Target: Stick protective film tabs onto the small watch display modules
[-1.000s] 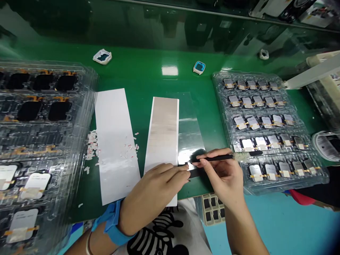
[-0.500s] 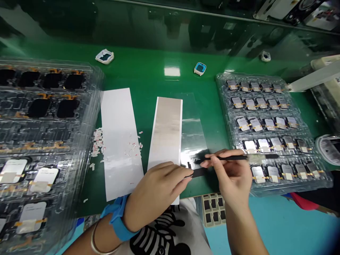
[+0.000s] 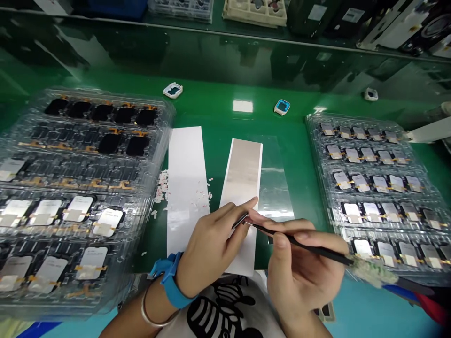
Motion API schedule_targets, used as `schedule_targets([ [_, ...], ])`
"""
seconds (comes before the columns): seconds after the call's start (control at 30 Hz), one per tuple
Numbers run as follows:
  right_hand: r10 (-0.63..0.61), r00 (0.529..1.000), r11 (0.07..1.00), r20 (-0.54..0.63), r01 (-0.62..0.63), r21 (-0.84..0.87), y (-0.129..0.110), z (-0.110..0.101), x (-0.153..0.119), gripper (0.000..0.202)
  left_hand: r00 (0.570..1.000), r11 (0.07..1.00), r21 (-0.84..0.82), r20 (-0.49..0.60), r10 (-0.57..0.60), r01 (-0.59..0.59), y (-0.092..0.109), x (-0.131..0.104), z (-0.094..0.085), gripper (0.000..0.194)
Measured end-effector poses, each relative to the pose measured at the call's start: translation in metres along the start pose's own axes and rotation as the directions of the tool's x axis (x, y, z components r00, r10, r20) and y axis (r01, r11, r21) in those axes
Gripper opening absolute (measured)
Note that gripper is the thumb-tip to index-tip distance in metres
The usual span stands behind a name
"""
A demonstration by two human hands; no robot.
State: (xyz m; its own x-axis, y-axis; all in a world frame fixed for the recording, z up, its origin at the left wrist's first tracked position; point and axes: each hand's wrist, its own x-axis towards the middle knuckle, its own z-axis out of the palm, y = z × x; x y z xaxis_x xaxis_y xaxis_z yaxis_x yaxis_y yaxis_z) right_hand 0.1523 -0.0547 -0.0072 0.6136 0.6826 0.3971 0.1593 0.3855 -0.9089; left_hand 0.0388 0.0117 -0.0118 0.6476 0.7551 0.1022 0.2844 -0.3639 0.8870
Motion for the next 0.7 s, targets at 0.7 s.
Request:
schedule_targets([
  [0.7, -0.034, 0.999, 0.999, -0.012, 0.033, -0.036, 0.013, 0.012, -0.003, 0.029, 0.999, 0.993, -0.107, 0.026, -0.041, 0.044, -0.004, -0.003, -0.002, 0.055],
])
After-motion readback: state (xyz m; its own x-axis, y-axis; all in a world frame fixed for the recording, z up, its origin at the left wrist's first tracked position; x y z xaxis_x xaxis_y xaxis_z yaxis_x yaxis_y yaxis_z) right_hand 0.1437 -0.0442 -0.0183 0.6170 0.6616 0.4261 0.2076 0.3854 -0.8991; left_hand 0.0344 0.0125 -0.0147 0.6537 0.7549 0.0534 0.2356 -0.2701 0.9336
